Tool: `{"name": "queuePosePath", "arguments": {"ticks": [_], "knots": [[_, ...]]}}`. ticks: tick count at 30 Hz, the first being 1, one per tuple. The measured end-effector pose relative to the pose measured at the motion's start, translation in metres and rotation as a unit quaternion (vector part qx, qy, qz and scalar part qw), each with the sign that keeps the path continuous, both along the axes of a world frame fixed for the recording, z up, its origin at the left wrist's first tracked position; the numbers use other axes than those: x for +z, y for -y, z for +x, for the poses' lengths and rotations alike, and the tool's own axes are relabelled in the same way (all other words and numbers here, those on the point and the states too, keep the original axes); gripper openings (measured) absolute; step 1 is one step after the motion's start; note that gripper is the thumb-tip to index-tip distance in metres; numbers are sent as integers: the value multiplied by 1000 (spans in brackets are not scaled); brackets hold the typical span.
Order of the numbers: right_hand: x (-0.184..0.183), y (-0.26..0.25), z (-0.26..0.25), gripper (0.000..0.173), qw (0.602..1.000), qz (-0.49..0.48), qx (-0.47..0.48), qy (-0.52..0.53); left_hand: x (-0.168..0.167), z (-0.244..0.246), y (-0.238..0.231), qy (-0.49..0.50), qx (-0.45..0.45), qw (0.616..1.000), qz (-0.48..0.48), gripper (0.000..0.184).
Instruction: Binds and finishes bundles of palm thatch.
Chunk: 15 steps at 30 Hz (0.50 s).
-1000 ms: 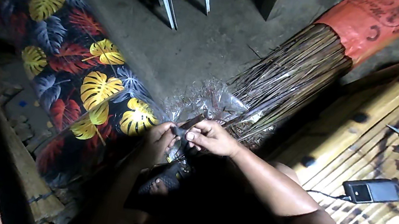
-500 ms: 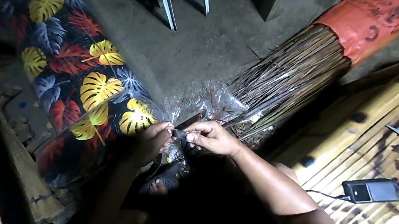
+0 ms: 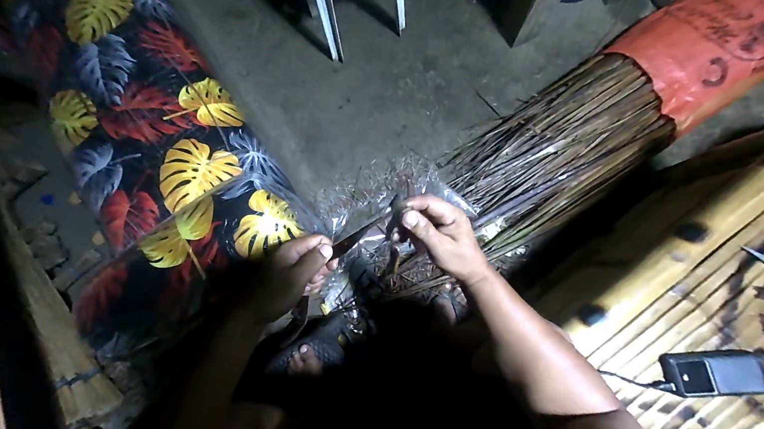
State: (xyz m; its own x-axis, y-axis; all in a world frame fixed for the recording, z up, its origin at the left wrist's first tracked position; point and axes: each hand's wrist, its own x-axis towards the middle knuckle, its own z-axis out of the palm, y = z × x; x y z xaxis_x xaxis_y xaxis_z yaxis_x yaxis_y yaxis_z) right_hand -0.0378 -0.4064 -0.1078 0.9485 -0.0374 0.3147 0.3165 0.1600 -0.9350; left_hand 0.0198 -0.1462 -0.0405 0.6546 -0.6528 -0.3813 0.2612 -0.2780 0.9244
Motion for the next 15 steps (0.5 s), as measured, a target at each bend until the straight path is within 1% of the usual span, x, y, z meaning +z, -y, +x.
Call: {"name": "queuePosePath", "arguments": {"ticks": [2,3,6,9,12,15], "knots": [[1,-3,1,27,1000,4,3,-18,0,0,0,3,3,1000,-3,28],[0,-7,0,27,999,6,23,-33,0,0,1,0,4,1000,-6,28],[-4,-31,-5,27,989,17,124,-75,0,-3,6,-12,10,1000,-8,28],[-8,-46,-9,27,975,15,206,-84,-1,-6,8,-11,5,1000,-2,24],[-8,-44,-8,27,972,14,221,-85,-2,-6,8,-17,-4,1000,2,24],[-9,-37,-6,25,976,11,201,-78,0,-7,11,-45,2,999,0,24]]}}
